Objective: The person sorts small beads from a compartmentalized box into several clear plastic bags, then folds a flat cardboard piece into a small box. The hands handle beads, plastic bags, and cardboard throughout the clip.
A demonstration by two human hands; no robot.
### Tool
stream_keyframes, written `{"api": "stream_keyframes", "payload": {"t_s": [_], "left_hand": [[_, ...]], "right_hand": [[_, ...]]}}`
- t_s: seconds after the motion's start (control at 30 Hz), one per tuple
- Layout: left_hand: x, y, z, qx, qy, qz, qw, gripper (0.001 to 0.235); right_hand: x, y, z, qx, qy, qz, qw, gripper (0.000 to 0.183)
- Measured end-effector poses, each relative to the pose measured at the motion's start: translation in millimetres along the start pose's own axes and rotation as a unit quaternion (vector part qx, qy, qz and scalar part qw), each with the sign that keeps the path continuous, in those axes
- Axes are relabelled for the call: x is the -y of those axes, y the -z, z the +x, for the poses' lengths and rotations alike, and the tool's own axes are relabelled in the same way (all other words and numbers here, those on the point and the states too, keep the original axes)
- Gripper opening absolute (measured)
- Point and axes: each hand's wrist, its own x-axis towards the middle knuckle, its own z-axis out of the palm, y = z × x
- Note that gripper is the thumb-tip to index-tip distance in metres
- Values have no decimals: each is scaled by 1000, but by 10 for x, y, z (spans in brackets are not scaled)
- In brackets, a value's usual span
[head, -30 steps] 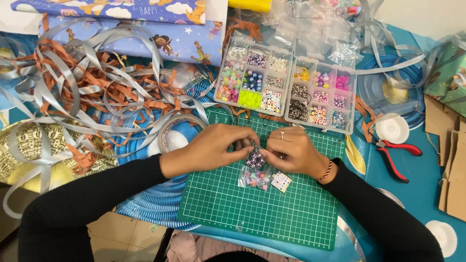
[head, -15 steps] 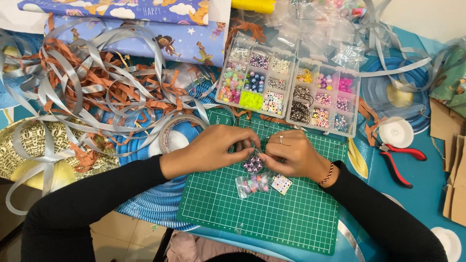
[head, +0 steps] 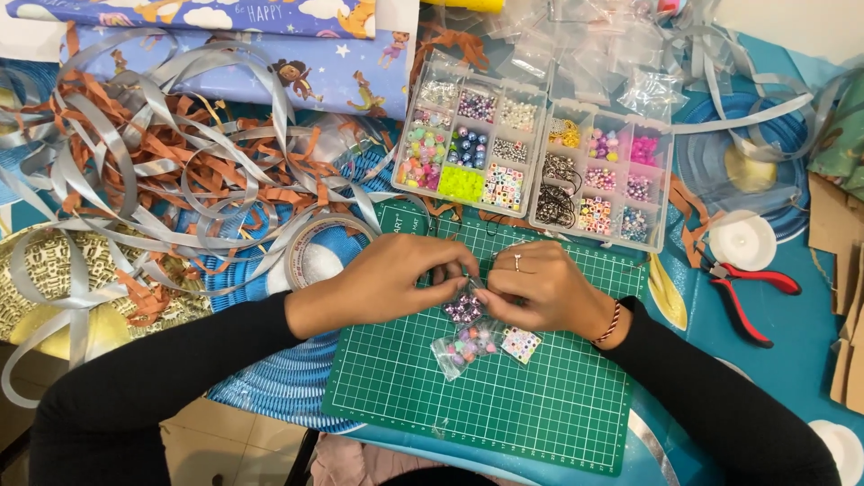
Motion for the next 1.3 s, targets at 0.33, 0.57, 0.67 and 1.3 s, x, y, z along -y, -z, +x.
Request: {"api": "stream_keyframes", "payload": {"t_s": [0.33,0.57,0.67,1.3], "left_hand": [[55,-32,14,0,-2,12,1000,11],[166,-104,-5,4,-24,45,999,7],[114,-65,9,-5,-13,29,999,8],[117,-34,0,-3,18,-14,1000,25]], "right_hand": [[303,239,131,-33,2,-45,998,50],[1382,1328,192,339,-451,-434,702,73],[977,1436,299,328,-492,-486,644,78],[-1277,2031,-568,25,-299,-706,641,45]]}}
